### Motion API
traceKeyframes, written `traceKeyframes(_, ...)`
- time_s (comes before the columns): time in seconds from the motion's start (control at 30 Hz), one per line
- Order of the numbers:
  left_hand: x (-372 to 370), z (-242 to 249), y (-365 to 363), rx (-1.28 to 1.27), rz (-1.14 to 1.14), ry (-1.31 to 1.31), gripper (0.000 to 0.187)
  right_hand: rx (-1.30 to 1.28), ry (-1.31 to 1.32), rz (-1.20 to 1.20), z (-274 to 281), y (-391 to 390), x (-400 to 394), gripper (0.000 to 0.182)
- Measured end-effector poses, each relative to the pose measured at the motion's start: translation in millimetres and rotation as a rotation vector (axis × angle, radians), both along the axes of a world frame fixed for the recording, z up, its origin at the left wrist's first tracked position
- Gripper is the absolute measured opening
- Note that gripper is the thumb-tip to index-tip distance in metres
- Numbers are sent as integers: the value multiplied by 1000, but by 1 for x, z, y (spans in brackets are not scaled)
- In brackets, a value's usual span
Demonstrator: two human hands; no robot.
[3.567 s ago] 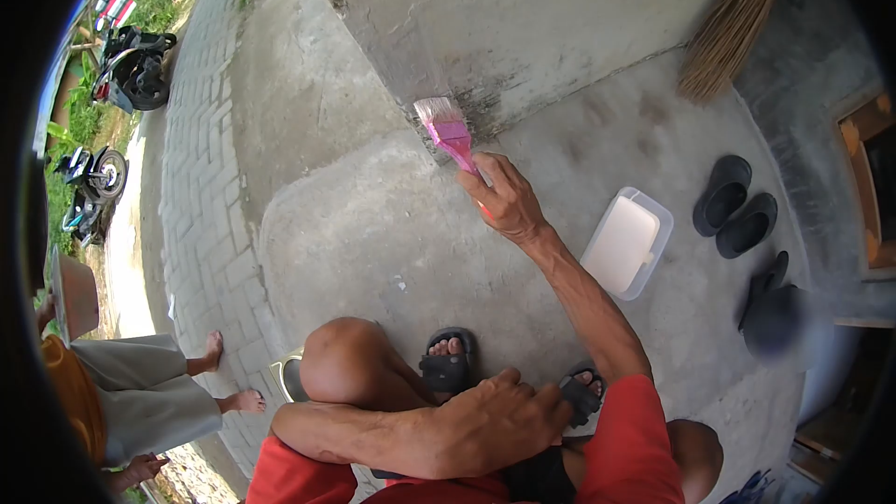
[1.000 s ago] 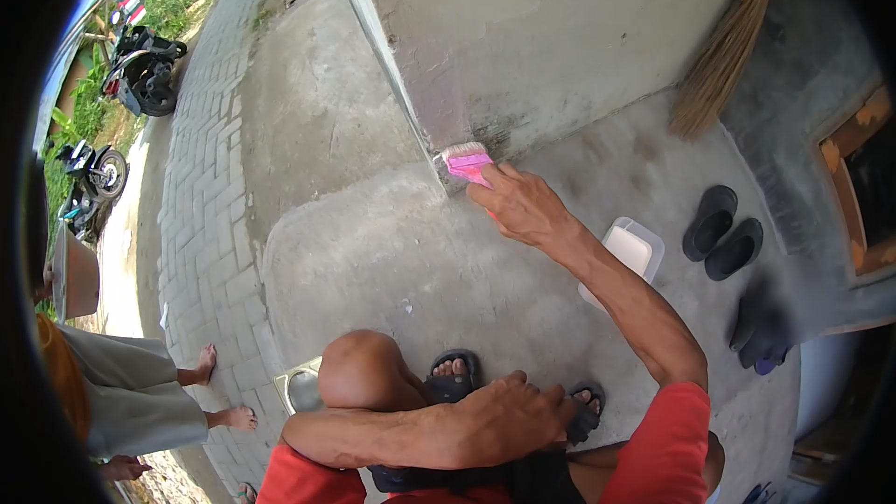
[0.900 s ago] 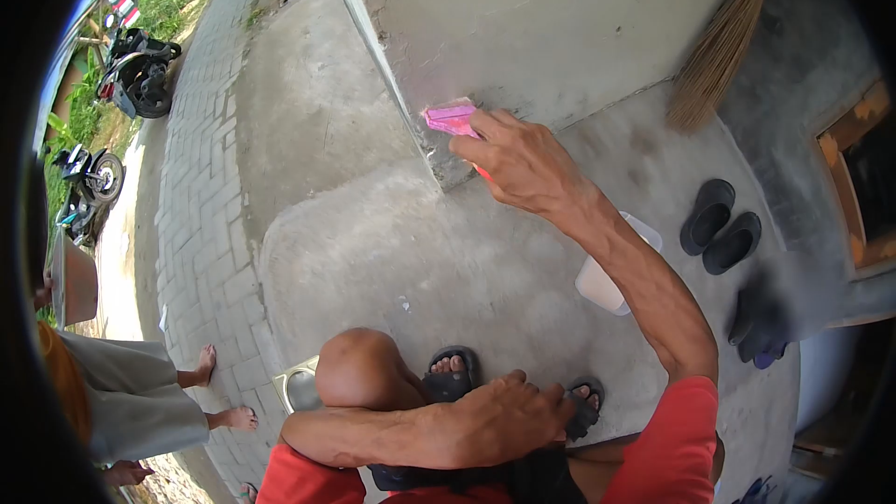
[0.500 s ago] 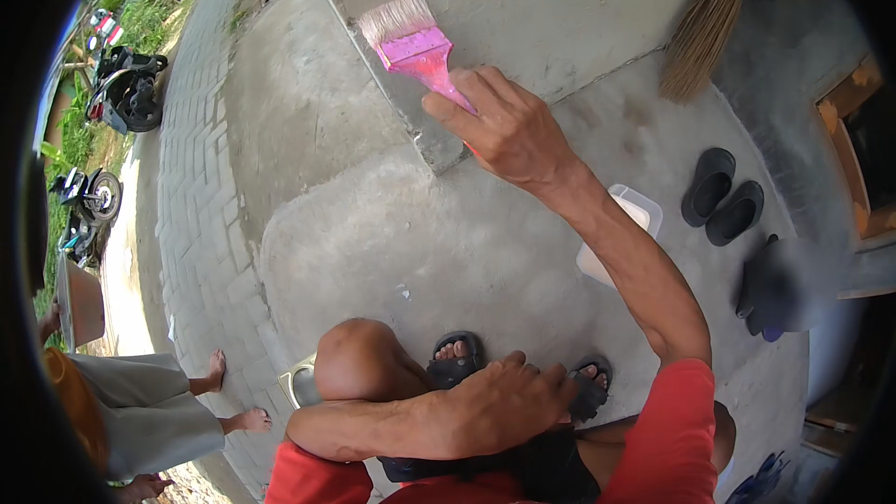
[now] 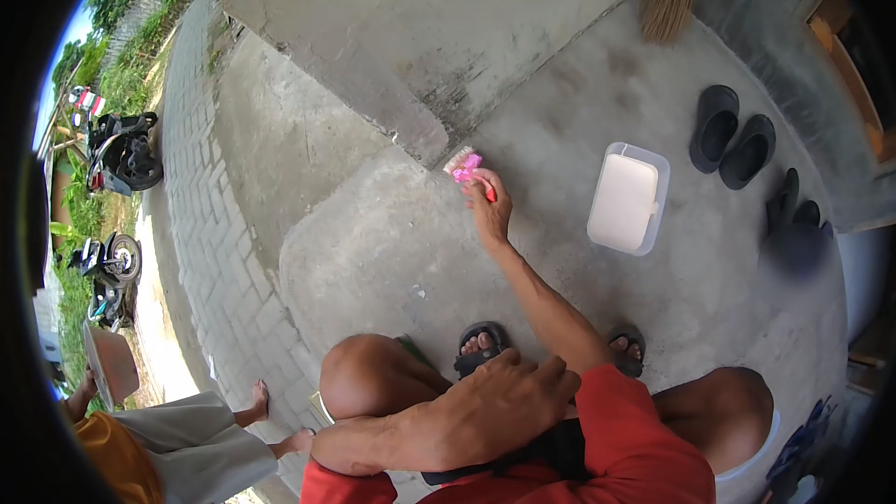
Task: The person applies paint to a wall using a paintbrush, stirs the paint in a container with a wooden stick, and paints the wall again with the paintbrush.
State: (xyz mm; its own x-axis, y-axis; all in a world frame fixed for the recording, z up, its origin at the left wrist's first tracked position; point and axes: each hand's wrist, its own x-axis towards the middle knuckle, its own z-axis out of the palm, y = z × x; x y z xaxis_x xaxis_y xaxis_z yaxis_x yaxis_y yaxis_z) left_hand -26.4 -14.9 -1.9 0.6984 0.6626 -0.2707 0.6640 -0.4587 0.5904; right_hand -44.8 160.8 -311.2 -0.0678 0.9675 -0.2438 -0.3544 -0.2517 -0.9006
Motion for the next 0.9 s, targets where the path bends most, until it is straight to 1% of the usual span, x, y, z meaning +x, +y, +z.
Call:
traceKeyframes(0.03,-2,0,0,11,5,-27,29,-25,4,-59,-5,1,-9,30)
traceKeyframes(0.07,-3,0,0,21,9,-53,29,-27,6,-60,-9,4,-19,30)
traceKeyframes(0.13,-4,2,0,18,-5,-27,28,-55,57,-114,-11,11,-39,31)
traceKeyframes(0.2,-5,2,1,17,-19,-7,28,-46,84,-105,-9,11,-51,29)
traceKeyframes(0.23,-5,3,1,33,-29,2,27,-13,82,-57,-10,9,-54,28)
traceKeyframes(0.27,-5,3,1,48,-41,8,27,20,77,-10,-12,7,-53,28)
traceKeyframes(0.33,-4,2,1,34,-33,-3,26,4,74,12,-14,1,-38,27)
traceKeyframes(0.4,-4,2,0,13,-16,-7,25,2,49,-32,-18,-9,-29,26)
traceKeyframes(0.43,-4,2,1,15,-26,-22,25,23,72,-103,-21,-8,-31,26)
traceKeyframes(0.53,-2,1,-2,35,-36,-20,25,31,100,-170,-19,0,-50,27)
traceKeyframes(0.57,-2,1,-3,52,-37,-11,24,65,74,-124,-17,-6,-59,27)
traceKeyframes(0.6,-3,2,-2,49,-38,-10,24,62,74,-125,-20,-11,-61,27)
traceKeyframes(0.67,-5,4,3,11,-74,14,24,5,88,19,-25,-20,-59,28)
traceKeyframes(0.73,-3,1,1,26,-47,-1,23,8,102,50,-25,-22,-50,29)
traceKeyframes(0.8,-4,0,0,29,-15,-12,23,4,145,-96,-24,-25,-47,29)
traceKeyframes(0.83,-4,1,0,29,-29,-7,23,13,116,-161,-22,-20,-50,28)
traceKeyframes(0.87,-4,2,0,28,-45,-2,23,8,116,-162,-20,-19,-53,28)
traceKeyframes(0.9,-4,1,1,29,-45,1,23,38,92,-114,-21,-15,-57,28)
